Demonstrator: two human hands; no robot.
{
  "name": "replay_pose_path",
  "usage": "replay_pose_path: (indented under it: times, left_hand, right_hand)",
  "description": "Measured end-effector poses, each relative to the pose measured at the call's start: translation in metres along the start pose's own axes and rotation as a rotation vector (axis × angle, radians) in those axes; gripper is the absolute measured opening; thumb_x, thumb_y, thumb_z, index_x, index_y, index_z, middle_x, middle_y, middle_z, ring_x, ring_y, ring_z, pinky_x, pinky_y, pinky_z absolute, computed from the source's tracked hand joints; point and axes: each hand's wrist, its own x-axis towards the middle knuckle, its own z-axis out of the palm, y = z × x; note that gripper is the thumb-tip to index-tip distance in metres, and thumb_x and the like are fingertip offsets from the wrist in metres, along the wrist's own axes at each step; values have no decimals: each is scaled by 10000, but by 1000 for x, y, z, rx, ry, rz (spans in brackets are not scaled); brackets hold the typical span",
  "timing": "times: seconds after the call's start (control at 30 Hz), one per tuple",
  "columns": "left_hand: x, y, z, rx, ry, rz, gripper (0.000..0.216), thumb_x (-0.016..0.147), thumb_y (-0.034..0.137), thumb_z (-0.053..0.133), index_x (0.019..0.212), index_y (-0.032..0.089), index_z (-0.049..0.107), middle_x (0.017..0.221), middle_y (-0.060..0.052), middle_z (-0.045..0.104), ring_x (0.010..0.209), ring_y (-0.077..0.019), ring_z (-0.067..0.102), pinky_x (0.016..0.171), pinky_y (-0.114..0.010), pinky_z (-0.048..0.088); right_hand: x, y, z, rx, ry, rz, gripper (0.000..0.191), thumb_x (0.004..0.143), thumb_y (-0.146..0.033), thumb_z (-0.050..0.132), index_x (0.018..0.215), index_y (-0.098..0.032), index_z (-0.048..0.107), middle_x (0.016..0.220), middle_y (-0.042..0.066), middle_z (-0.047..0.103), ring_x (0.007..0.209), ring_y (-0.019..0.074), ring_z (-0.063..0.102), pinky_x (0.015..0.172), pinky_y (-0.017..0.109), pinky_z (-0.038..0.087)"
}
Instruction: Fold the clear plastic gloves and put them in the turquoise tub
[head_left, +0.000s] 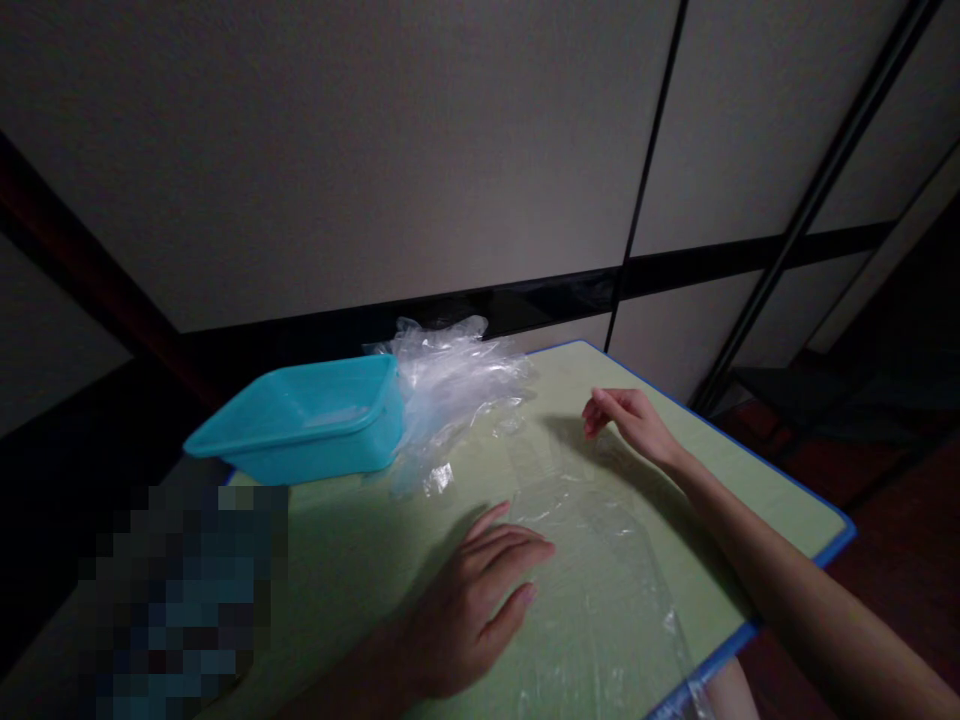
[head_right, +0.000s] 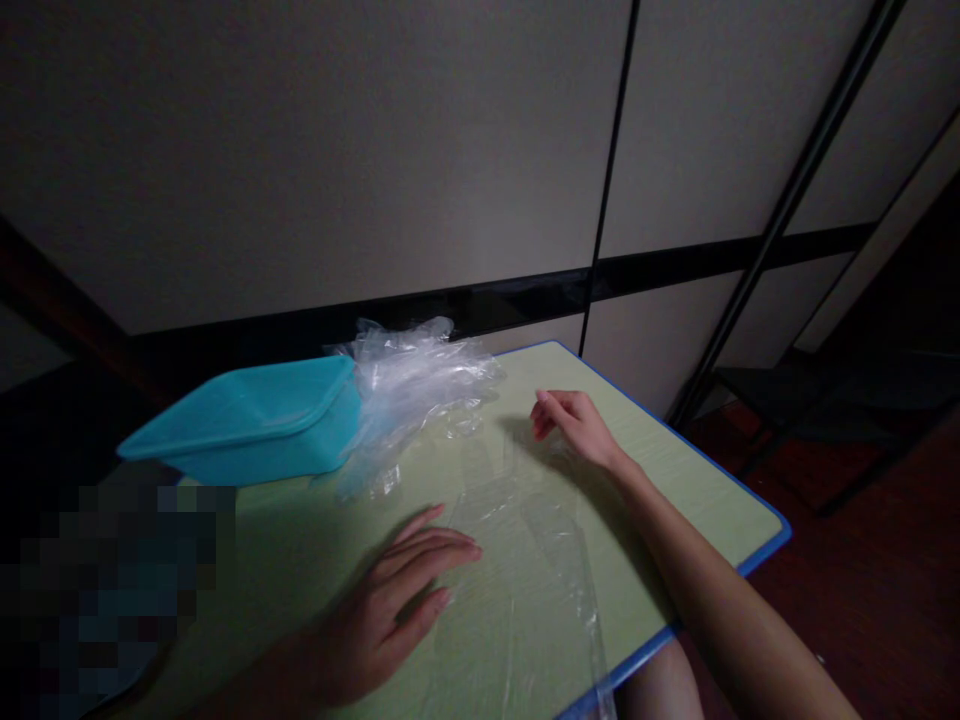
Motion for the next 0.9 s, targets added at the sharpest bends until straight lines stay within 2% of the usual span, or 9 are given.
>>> replay_pose_path:
  times: [0.1,0.3,0.47,0.6,0.7,0.8,0.9]
  left_hand:
    - [-1,-7,3,-3,46,33,305,801,66,410,1074,170,497,984,-45,616,962,-149,553,1015,-433,262]
    - [3,2,-1,72,-39,161,295,802,60,422,1069,136,520,945,-69,633,949,-145,562,1014,-414,274]
    - [2,0,0,72,-82,162,308,806,63,420,1095,129,506,979,-78,625,984,-145,546,1020,-409,267]
    - [1,-1,1,67,-113,159,324,804,70,424,1114,134,495,985,-76,623,990,-144,541,1026,-408,258]
    - [2,0,1,67,-129,156,331,802,72,427,1119,140,491,998,-72,621,998,-144,538,1028,-402,256]
    - [2,0,0,61,-134,161,323,806,82,434,1117,149,489,996,-64,627,996,-143,540,1028,-396,260]
    - [2,0,1,60,-121,166,314,807,92,439,1111,151,494,988,-62,631,984,-146,548,1024,-393,269]
  right_hand:
    - [6,12,-15,21,111,131,510,742,-638,426,562,-169,512,435,8,547,394,138,543,444,258,431]
    - [7,32,-14,-46,78,209,467,749,-576,459,507,-178,495,378,-6,510,328,130,499,372,245,370]
    - [7,35,-10,-89,81,174,395,778,-473,482,513,-180,492,395,-19,509,360,118,481,417,246,362]
    - [6,22,-7,-54,70,84,353,783,-466,485,585,-176,512,542,5,580,533,130,555,582,263,433]
    - [2,10,1,87,-59,68,347,794,-496,469,698,-168,533,725,45,633,707,154,610,682,286,464]
    - [-3,7,9,344,-278,178,357,793,-518,480,757,-165,512,774,64,633,752,178,635,640,290,493]
    - [-5,10,12,464,-373,269,352,774,-511,527,754,-161,498,745,43,611,755,189,648,585,254,501]
